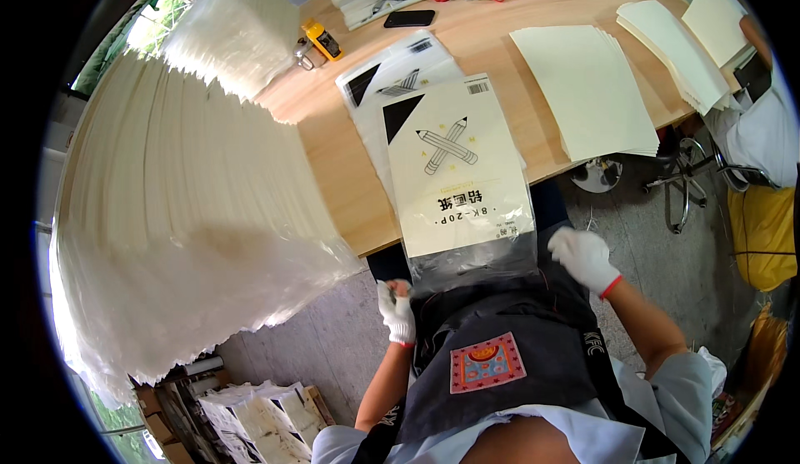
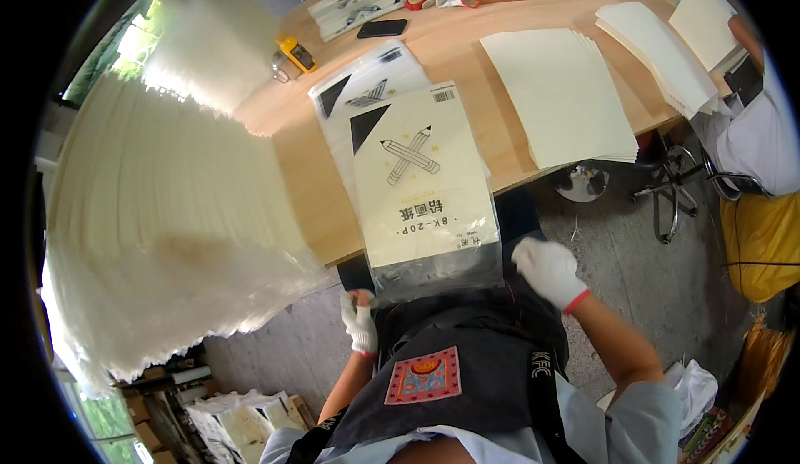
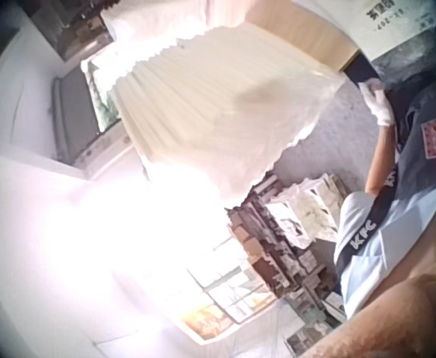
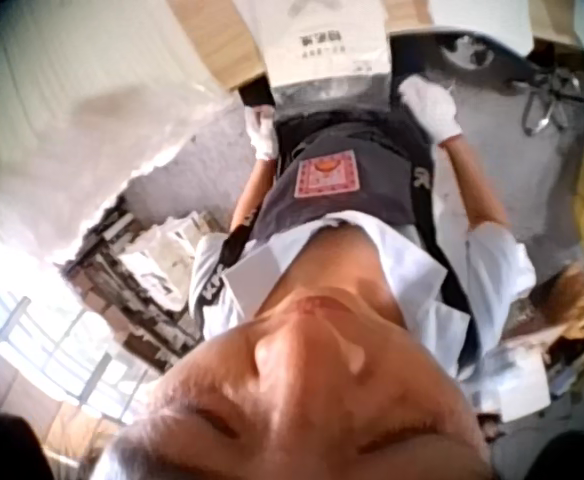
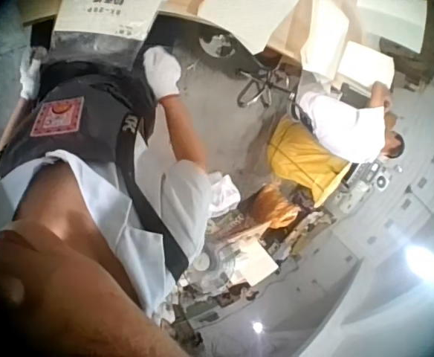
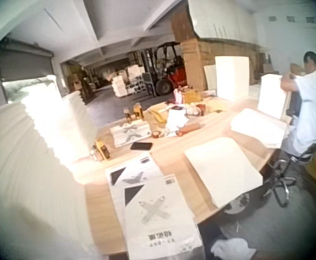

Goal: The person repeatedly picks up stacks of white paper sheets and places them into clear plastic packaging sleeves on a table. The person then seals the sleeves and stacks the packaged units. The task is performed continuously with multiple sheets and sleeves.

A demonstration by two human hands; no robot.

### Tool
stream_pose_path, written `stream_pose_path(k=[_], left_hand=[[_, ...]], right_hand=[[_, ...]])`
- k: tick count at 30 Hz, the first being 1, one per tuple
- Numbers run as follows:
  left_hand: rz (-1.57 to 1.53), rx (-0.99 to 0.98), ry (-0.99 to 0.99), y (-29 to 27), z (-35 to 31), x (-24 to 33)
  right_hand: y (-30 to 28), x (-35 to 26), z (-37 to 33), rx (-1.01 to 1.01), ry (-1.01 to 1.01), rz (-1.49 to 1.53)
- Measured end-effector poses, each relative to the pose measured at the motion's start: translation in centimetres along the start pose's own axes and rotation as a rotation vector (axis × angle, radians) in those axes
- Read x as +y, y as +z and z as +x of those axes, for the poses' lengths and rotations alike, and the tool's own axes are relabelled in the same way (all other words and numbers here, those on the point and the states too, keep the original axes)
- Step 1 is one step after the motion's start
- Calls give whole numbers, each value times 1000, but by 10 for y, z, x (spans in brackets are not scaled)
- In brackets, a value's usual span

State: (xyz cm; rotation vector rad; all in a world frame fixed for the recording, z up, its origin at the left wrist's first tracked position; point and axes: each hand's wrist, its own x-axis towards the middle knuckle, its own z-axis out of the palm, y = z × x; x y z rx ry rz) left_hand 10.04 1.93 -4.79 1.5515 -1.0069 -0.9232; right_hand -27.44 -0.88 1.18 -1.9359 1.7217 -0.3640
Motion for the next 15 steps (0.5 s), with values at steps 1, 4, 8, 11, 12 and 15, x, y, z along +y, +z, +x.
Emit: stream_pose_path(k=[1, 4, 8, 11, 12, 15], left_hand=[[-138, 14, -159, 13, 8, 6], [-82, -239, -312, 17, 44, -29], [95, -376, 58, 42, 61, 100], [379, -410, 486, 43, 61, 198], [535, -412, 623, 37, 57, 234], [658, -443, 757, 5, 35, 329]], right_hand=[[5, 9, 11, 94, 101, 207], [29, 12, 41, 136, 313, 767], [58, -10, 52, -141, 333, 1256], [93, -38, 61, -248, 204, 1622], [84, -63, 63, -336, 198, 1748], [38, -125, 96, -503, -75, 1729]])
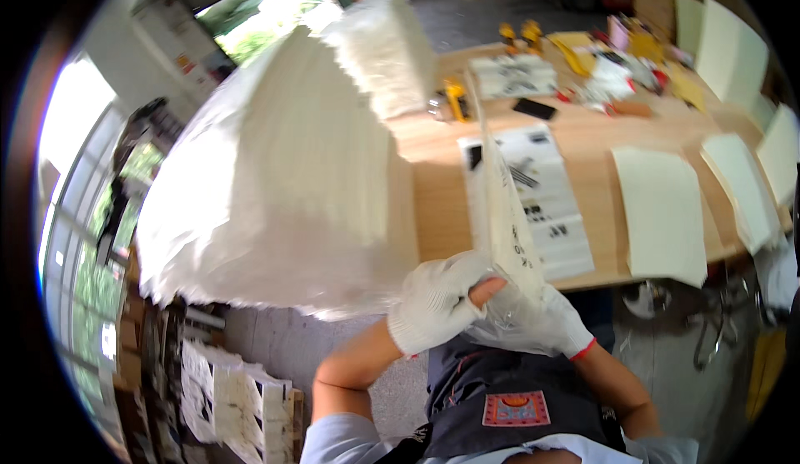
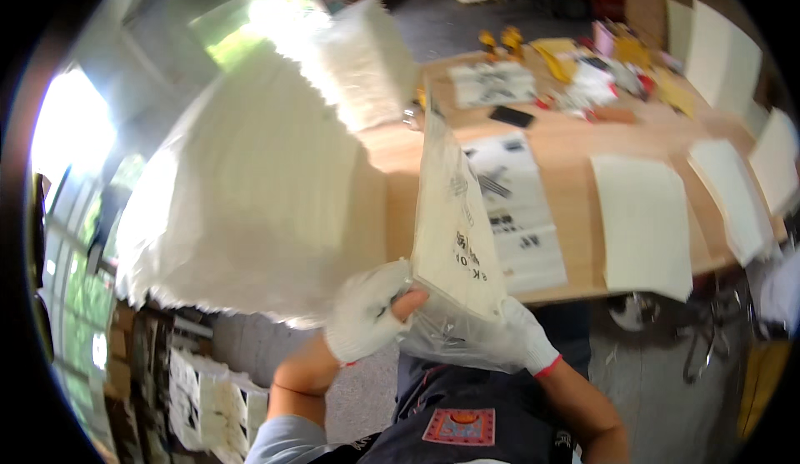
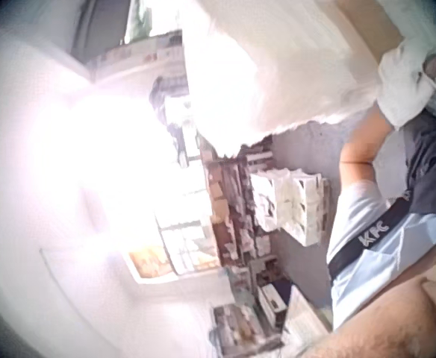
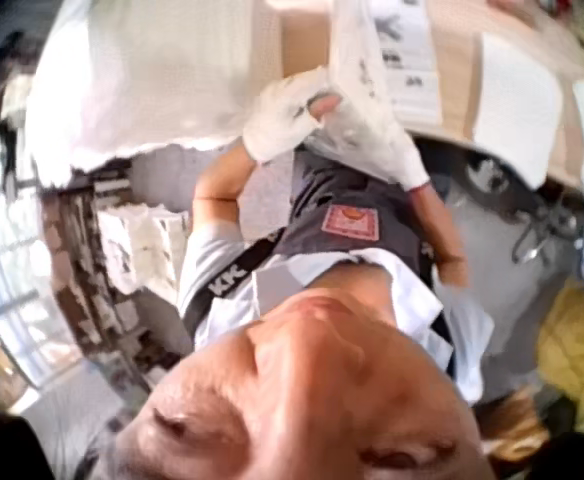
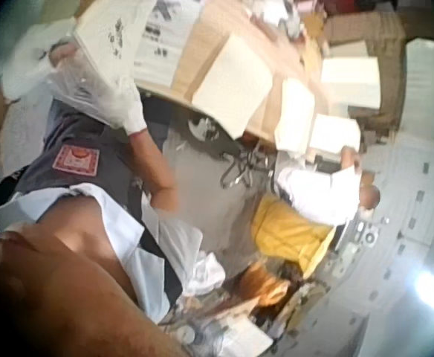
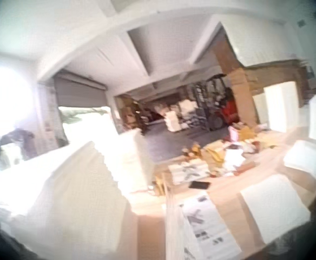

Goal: The person repeatedly picks up stacks of white paper sheets and places them into clear plastic packaging sleeves on a table. The person then seals the sleeves and stacks the packaged units. The task is performed continuously with multiple sheets and sleeves.

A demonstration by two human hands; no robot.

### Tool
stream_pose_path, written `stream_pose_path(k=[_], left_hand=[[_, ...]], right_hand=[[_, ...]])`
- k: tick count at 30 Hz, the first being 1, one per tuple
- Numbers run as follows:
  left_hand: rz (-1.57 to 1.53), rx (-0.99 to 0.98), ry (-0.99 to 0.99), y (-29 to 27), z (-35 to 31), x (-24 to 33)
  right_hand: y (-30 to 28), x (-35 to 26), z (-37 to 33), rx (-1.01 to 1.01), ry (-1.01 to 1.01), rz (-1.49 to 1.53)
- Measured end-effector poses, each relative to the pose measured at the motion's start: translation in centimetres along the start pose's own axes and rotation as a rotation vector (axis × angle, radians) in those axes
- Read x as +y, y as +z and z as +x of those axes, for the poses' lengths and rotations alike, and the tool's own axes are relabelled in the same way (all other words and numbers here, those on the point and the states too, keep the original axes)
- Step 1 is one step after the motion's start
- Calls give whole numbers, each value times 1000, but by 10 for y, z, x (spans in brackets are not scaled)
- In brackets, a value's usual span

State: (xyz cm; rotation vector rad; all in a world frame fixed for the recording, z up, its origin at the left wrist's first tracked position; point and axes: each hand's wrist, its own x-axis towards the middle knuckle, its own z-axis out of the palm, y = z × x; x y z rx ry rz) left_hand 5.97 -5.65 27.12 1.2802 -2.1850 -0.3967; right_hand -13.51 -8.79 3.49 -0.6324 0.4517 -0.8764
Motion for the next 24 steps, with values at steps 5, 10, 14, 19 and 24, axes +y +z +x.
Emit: stream_pose_path(k=[5, 10, 14, 19, 24], left_hand=[[250, 520, 171, -103, -41, 36], [288, 1190, 91, -226, -44, 40], [1193, 760, -488, -358, -115, -51], [286, 1156, -381, -256, -146, -104], [84, 1581, -518, -70, -174, -160]], right_hand=[[52, -92, 79, -128, -179, -280], [260, -202, 107, -276, -441, -316], [344, -210, 143, -522, -465, -759], [335, -193, 133, -384, -523, -1056], [229, -128, 82, -538, -415, -1364]])
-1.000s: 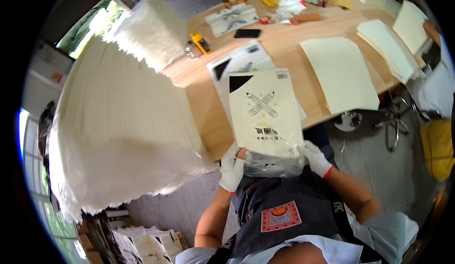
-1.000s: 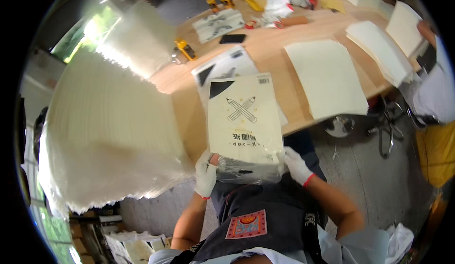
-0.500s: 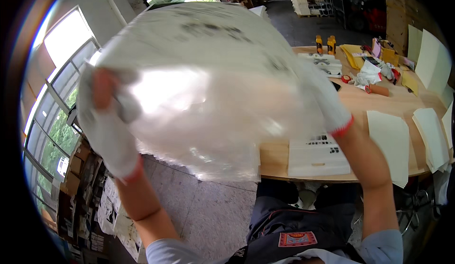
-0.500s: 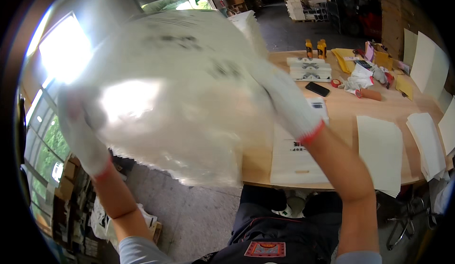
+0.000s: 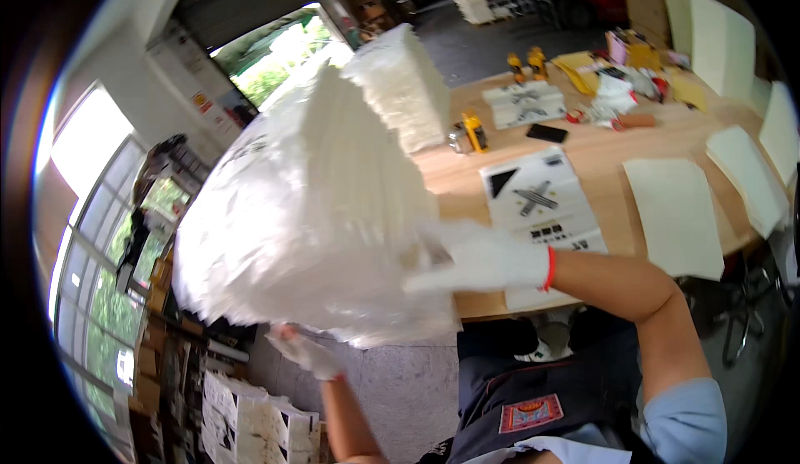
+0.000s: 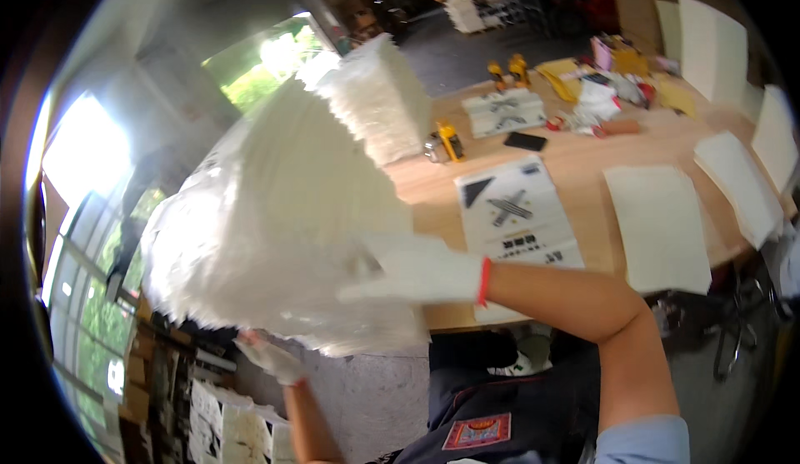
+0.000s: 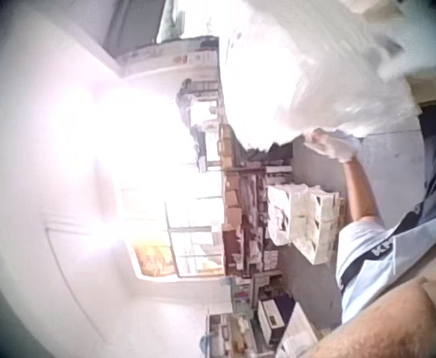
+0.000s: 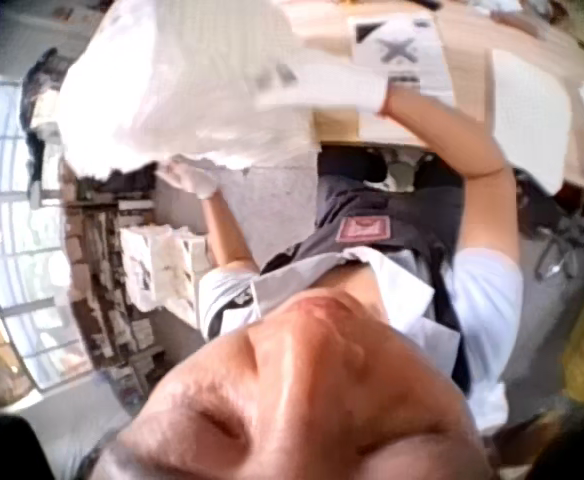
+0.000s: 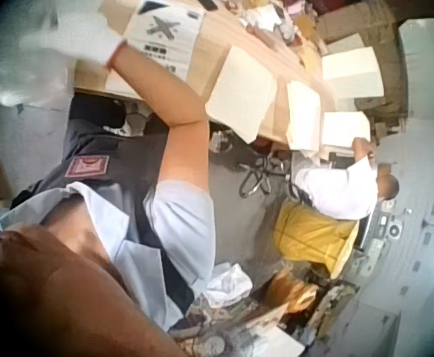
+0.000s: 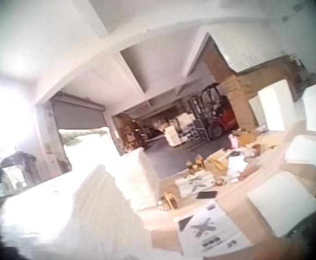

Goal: The person repeatedly picks up stacks of white paper sheets and places them into clear plastic packaging sleeves on a table. The person then seals the sleeves and stacks the packaged units. The task is performed continuously with multiple sheets and sleeves.

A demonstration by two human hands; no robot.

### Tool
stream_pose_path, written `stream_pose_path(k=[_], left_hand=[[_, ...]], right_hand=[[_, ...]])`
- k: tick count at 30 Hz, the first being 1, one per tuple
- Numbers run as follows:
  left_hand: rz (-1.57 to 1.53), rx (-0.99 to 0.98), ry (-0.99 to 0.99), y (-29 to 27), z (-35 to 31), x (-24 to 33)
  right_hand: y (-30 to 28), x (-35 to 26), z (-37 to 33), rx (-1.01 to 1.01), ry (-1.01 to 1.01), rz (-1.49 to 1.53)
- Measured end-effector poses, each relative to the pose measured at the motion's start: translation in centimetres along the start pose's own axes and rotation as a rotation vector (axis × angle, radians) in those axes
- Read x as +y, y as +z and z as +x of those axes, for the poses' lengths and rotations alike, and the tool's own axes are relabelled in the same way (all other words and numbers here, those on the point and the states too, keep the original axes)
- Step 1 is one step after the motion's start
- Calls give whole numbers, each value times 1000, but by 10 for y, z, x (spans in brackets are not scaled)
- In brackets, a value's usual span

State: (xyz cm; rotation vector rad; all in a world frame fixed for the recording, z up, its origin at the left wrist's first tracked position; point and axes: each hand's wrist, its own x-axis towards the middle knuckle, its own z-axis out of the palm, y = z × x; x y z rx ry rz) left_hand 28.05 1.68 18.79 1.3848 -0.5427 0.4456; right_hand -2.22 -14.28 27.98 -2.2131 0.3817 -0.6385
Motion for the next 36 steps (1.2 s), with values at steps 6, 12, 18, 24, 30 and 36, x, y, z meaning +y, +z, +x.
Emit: stream_pose_path(k=[6, 12, 18, 24, 30, 36], left_hand=[[-38, -987, -247, 43, -258, -106], [151, -1469, 462, 169, -325, -5], [225, -1939, 95, 233, -337, -57], [109, -1881, -3, 236, -337, -62], [-36, -1821, -41, 243, -328, -52], [-328, -1467, -179, 255, -299, -11]], right_hand=[[92, 101, -137, -284, 691, 344], [128, 137, -230, -68, 752, 221], [130, 135, -259, 147, 878, 429], [131, 163, -264, 336, 770, 586], [78, 202, -209, 637, 852, 788], [57, 240, -179, 705, 849, 63]])
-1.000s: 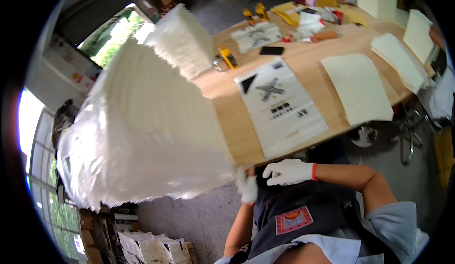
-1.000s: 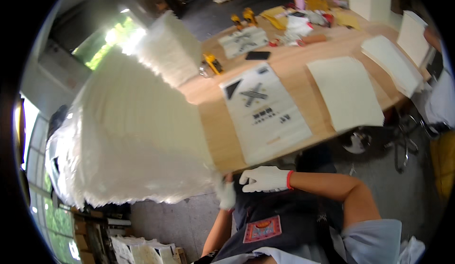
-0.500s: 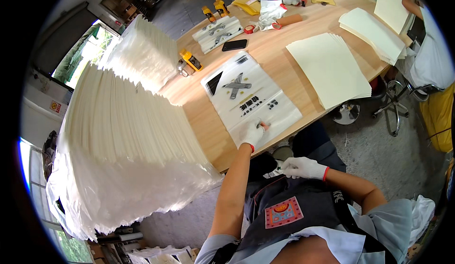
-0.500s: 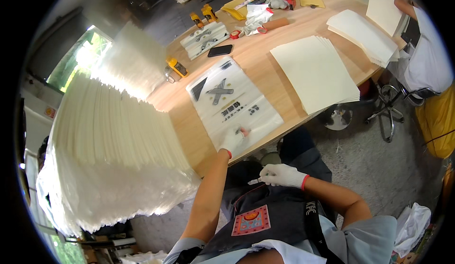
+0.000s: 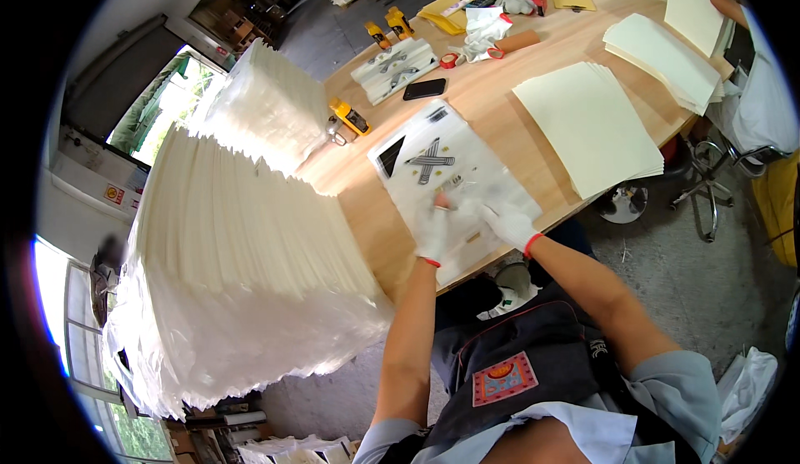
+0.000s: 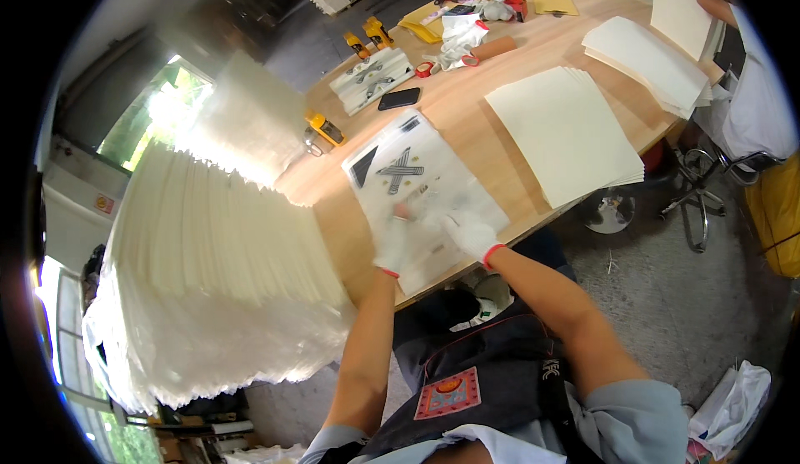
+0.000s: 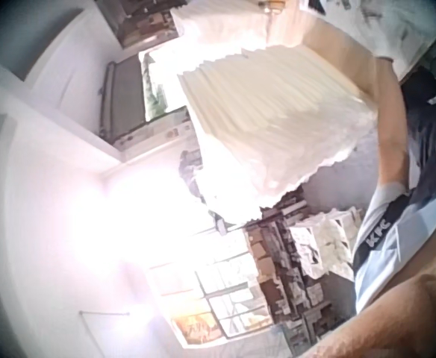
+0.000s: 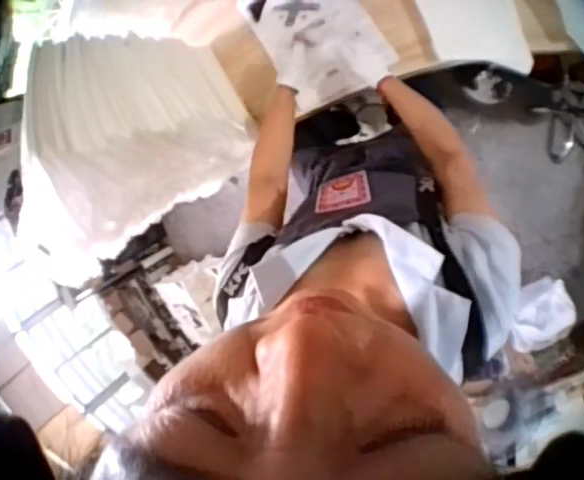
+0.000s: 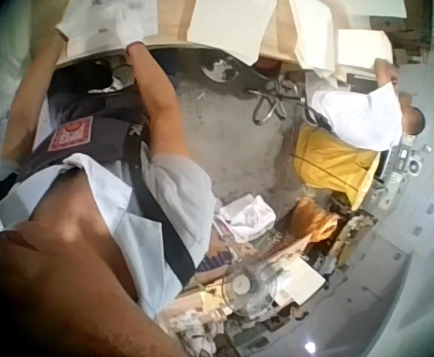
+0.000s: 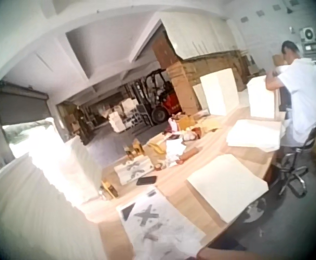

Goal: The person repeatedly picks up stacks of white paper sheets and places them into clear plastic packaging sleeves on a table. The person then seals the sleeves and stacks the packaged units. The task is performed continuously with multiple sheets and sleeves.

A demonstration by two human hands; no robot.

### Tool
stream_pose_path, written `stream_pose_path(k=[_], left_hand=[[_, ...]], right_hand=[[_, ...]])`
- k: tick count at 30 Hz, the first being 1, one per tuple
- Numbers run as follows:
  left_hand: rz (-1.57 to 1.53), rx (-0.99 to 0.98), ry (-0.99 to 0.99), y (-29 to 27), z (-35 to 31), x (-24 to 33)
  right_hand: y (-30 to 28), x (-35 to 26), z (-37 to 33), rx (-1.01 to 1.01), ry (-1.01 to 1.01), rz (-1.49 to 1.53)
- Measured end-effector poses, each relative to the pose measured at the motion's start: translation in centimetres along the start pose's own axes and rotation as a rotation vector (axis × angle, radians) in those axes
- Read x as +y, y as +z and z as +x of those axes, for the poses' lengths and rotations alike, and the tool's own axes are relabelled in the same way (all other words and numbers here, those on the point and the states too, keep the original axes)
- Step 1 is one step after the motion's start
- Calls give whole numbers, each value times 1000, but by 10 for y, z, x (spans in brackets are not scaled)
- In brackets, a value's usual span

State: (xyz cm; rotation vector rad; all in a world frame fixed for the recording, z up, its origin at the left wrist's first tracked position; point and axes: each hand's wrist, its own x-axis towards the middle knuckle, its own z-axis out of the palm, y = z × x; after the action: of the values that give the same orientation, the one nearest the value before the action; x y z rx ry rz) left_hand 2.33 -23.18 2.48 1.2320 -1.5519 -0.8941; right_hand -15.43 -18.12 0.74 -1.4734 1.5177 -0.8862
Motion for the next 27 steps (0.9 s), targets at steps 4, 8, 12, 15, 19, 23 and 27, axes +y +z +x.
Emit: stream_pose_path(k=[4, 8, 12, 15, 19, 23, 27], left_hand=[[-930, 23, -88, -30, 23, 51], [-280, -64, -32, -16, 0, 76], [-151, -271, 69, 36, -32, 104], [216, -342, 418, 62, -77, 128], [293, -496, 524, 63, -127, 156], [271, -554, 392, 66, -130, 146], [243, -320, 306, 58, -114, 63]], right_hand=[[-39, 50, -26, -20, 67, -472], [-83, -15, -59, -393, 564, -21], [-33, -3, -50, 124, -271, 309], [-23, 5, -43, 140, -374, -64], [-41, -4, -60, 15, -577, -475], [-55, -6, -57, -300, -547, -834], [-68, 0, -67, -275, 50, -709]])
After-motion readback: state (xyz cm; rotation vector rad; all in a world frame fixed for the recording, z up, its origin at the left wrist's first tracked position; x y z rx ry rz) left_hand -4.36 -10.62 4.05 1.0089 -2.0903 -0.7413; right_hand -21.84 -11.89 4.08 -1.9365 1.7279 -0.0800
